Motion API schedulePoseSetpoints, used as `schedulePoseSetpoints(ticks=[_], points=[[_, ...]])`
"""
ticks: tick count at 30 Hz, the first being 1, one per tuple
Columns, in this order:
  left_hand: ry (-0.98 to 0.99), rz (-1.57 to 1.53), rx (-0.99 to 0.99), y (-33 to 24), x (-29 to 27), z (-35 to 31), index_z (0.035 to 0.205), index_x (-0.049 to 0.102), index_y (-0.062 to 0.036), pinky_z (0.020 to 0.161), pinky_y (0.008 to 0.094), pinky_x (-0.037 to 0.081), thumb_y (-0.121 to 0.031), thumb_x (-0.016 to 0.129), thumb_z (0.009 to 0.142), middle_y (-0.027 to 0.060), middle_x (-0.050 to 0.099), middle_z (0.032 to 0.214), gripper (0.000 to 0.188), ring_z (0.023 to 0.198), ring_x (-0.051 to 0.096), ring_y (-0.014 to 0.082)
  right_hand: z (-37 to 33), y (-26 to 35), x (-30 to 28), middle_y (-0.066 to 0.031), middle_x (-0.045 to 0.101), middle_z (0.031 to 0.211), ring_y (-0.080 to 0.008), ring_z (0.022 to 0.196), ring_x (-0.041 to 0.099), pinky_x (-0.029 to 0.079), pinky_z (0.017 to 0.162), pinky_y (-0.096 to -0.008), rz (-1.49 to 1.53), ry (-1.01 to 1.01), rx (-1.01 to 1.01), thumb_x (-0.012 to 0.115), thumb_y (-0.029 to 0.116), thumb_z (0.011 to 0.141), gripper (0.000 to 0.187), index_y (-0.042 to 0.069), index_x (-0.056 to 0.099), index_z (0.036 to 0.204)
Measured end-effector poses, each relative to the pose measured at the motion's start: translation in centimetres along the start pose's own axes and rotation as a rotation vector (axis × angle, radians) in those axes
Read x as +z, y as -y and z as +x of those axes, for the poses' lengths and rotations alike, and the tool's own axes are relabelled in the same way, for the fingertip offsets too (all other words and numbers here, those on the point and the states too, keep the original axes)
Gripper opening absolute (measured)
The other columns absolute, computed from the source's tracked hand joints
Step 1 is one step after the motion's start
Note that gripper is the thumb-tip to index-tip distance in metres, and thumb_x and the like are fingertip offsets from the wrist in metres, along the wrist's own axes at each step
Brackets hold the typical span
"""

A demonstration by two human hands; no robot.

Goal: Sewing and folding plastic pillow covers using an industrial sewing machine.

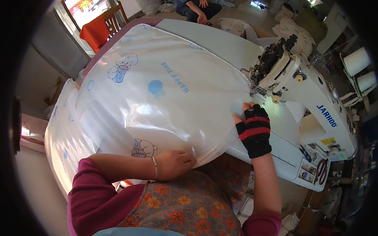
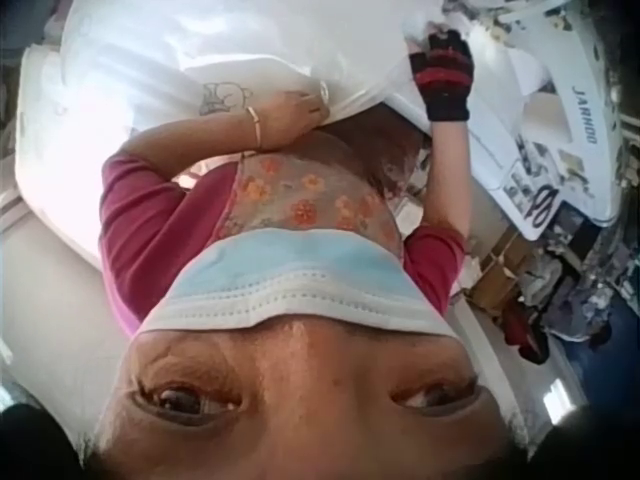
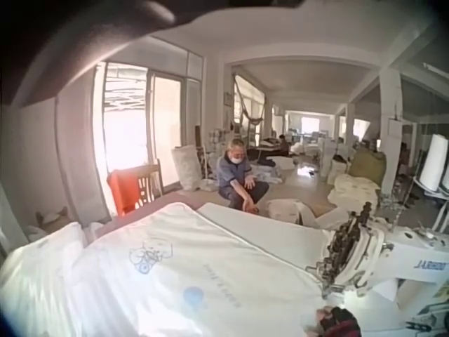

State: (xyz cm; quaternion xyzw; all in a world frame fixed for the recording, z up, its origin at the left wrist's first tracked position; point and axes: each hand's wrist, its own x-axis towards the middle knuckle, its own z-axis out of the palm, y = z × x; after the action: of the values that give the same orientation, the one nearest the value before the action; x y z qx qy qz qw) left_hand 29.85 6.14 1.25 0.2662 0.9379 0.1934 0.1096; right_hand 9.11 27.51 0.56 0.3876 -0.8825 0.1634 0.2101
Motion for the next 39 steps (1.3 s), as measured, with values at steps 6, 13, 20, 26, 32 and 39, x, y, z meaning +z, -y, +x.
schedulePoseSetpoints(ticks=[6,13,20,26,32,39], points=[[0.027,0.016,-0.002,-0.06,-0.09,0.08,0.109,0.054,-0.0038,0.077,0.0361,0.052,-0.014,0.052,0.081,0.0093,0.057,0.099,0.029,0.094,0.06,0.026,0.02,-0.01,-0.16,-0.0181,0.057,0.112,-0.0345,0.102,0.055,0.046,0.088,-0.0423,0.004,0.015,-0.003,0.07,0.02,0.076,0.043,0.001,0.058,0.112],[0.027,0.015,-0.017,-0.09,-0.08,0.14,0.108,0.055,-0.0045,0.079,0.0356,0.051,-0.013,0.052,0.081,0.0093,0.057,0.1,0.028,0.094,0.06,0.0253,0.04,-0.04,-0.13,-0.0179,0.057,0.113,-0.0344,0.103,0.054,0.045,0.089,-0.0422,0.012,0.034,0.028,0.069,0.021,0.077,0.043,0.001,0.057,0.114],[-0.025,-0.002,0.013,0.07,-0.03,-0.01,0.108,0.055,-0.0046,0.078,0.0356,0.051,-0.013,0.052,0.081,0.0097,0.057,0.099,0.028,0.092,0.06,0.0256,-0.03,0.01,-0.16,-0.0179,0.057,0.113,-0.0346,0.103,0.055,0.045,0.089,-0.0425,0.03,0.018,0.022,0.069,0.021,0.077,0.042,0.002,0.058,0.113],[-0.002,-0.005,0.0,0.09,-0.22,-0.11,0.108,0.054,-0.0047,0.076,0.036,0.052,-0.012,0.052,0.081,0.0099,0.056,0.099,0.028,0.092,0.06,0.0262,-0.06,-0.03,-0.07,-0.0177,0.057,0.113,-0.0345,0.103,0.055,0.045,0.089,-0.0427,0.029,0.004,0.014,0.069,0.022,0.077,0.042,0.002,0.059,0.112],[-0.042,-0.024,0.027,0.08,-0.31,-0.1,0.108,0.054,-0.0046,0.076,0.0364,0.052,-0.013,0.052,0.081,0.0104,0.056,0.099,0.028,0.092,0.06,0.0264,-0.18,-0.11,0.03,-0.0176,0.057,0.115,-0.0343,0.104,0.055,0.045,0.09,-0.0428,0.028,0.001,0.017,0.069,0.022,0.077,0.041,0.003,0.059,0.112],[-0.009,-0.019,0.008,0.06,-0.26,0.01,0.108,0.054,-0.0044,0.076,0.0361,0.052,-0.013,0.052,0.081,0.0104,0.056,0.099,0.028,0.092,0.06,0.0265,-0.22,-0.38,0.24,-0.0175,0.057,0.116,-0.0342,0.105,0.055,0.045,0.09,-0.0425,0.028,0.011,0.024,0.068,0.021,0.077,0.041,0.003,0.059,0.113]])
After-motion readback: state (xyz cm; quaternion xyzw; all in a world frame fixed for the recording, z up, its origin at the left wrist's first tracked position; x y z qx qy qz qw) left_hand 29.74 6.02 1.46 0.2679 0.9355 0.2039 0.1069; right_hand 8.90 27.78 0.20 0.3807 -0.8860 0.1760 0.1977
